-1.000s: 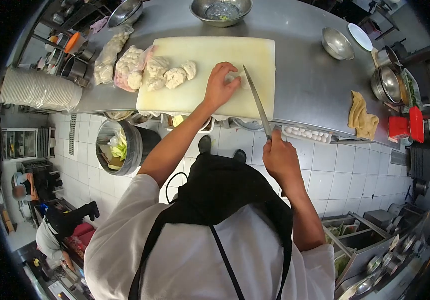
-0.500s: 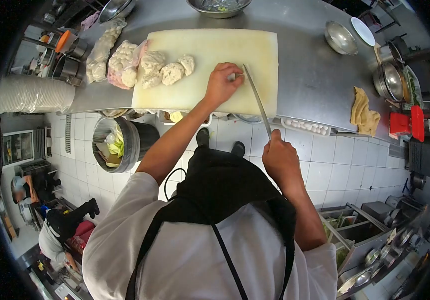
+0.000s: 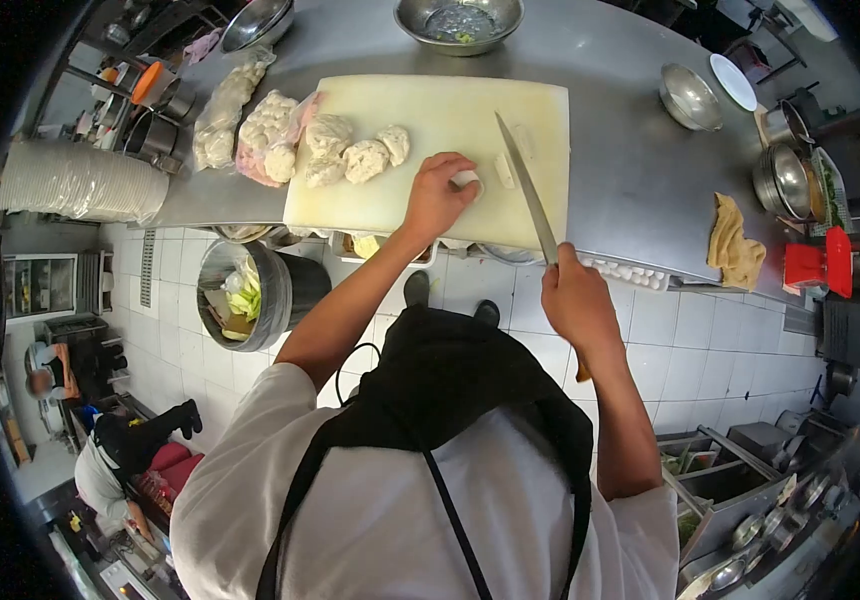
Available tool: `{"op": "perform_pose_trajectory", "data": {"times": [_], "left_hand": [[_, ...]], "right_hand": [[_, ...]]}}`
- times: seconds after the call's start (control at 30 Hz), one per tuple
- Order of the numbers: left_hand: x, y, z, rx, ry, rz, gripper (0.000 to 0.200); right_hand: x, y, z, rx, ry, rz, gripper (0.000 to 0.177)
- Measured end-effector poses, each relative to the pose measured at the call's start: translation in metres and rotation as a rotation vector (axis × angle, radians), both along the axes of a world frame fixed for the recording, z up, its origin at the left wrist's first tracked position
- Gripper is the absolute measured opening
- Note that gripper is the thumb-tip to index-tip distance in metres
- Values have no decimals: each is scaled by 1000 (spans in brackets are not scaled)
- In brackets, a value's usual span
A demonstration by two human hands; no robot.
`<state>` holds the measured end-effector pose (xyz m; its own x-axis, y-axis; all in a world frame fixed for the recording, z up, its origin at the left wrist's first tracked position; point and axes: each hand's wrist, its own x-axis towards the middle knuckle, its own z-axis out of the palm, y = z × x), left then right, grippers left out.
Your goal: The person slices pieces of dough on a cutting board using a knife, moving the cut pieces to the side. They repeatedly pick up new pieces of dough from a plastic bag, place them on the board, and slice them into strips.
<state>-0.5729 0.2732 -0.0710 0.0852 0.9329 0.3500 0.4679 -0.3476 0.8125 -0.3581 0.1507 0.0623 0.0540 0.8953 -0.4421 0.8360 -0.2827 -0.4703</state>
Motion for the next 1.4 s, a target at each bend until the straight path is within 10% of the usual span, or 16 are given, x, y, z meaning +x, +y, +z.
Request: {"op": "perform_pose_trajectory", "data": {"times": [1.4], "left_hand": [[34, 19, -8, -77, -178, -16, 16]], "right_hand": [[-6, -45, 3, -22, -157, 21, 21]]}}
